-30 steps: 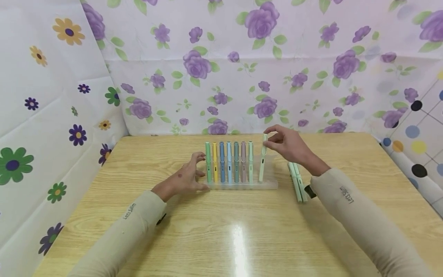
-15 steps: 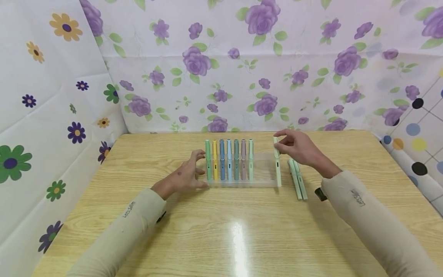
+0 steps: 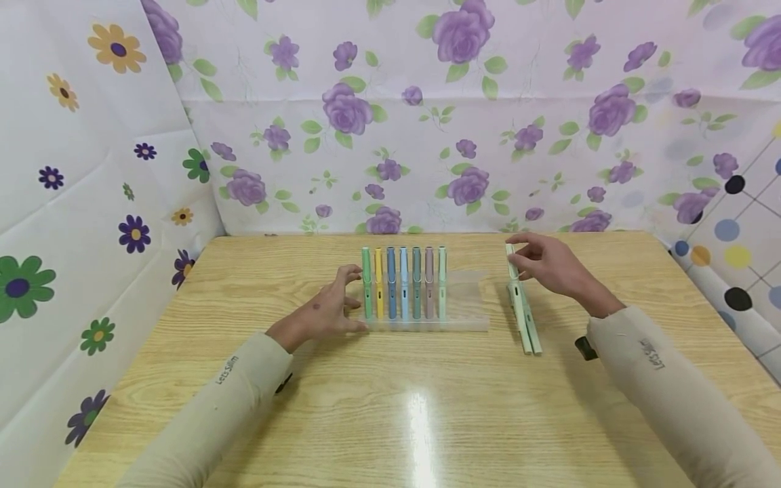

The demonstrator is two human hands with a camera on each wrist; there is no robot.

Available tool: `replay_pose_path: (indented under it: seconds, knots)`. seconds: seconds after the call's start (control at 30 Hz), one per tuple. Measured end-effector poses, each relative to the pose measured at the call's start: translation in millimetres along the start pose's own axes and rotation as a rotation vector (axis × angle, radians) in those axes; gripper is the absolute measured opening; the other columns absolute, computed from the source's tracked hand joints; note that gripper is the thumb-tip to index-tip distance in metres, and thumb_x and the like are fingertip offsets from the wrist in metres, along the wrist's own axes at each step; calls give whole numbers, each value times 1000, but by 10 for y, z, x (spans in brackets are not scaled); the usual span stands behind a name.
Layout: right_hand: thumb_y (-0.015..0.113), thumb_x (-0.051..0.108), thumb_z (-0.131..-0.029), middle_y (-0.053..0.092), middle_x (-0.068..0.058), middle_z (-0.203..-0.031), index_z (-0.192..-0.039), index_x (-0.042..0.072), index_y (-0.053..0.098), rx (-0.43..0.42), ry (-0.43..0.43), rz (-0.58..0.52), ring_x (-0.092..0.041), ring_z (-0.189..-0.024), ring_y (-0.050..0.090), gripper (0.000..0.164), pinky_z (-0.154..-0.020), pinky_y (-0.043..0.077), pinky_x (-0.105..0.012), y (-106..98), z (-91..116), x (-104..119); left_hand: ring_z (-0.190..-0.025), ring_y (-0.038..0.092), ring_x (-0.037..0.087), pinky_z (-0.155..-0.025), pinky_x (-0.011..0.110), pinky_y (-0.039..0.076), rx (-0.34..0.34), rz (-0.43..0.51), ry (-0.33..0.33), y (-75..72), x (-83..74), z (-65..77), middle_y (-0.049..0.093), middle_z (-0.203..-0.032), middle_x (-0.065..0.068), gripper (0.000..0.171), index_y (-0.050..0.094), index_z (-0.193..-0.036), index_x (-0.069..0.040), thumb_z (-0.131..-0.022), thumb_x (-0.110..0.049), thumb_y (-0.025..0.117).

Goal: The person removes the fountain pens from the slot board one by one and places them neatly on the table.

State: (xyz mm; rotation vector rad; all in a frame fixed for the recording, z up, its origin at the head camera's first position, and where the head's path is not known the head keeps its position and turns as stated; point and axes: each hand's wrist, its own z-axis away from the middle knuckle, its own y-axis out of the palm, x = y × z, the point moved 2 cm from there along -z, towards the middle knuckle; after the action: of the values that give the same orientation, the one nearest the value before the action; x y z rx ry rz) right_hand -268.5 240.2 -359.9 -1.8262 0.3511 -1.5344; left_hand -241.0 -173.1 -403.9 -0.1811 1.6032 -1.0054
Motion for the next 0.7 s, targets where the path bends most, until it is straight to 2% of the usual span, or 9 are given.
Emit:
replay_pose_path:
  seconds: [0.13,0.3,0.7]
  knots:
    - [55,27,-105,64,-27,-118,-147,0,44,0,14,7,-34,-88,69,51,-84,56,-51,-55,21,-97,-119,61,36,-96,49,52,-1,-2,-7,-8,-9,-1,21,-161,18,99,12,-149,-16,-82,-8,84]
    - [54,23,-106,63,-29,-117,-147,-4,42,14,25,-12,-28,-86,69,51,-81,58,-47,-90,49,-216,-119,61,35,-95,48,52,-2,-7,-10,-13,-8,-2,21,-161,19,99,12,-149,-15,-82,-8,84]
    - [52,20,-106,60,-31,-118,-147,-10,37,111,151,-57,-29,-89,70,53,-79,59,-44,-47,144,-541,-117,62,36,-95,50,52,-1,6,-7,-6,-12,-11,22,-160,21,98,13,-148,-14,-81,-8,85]
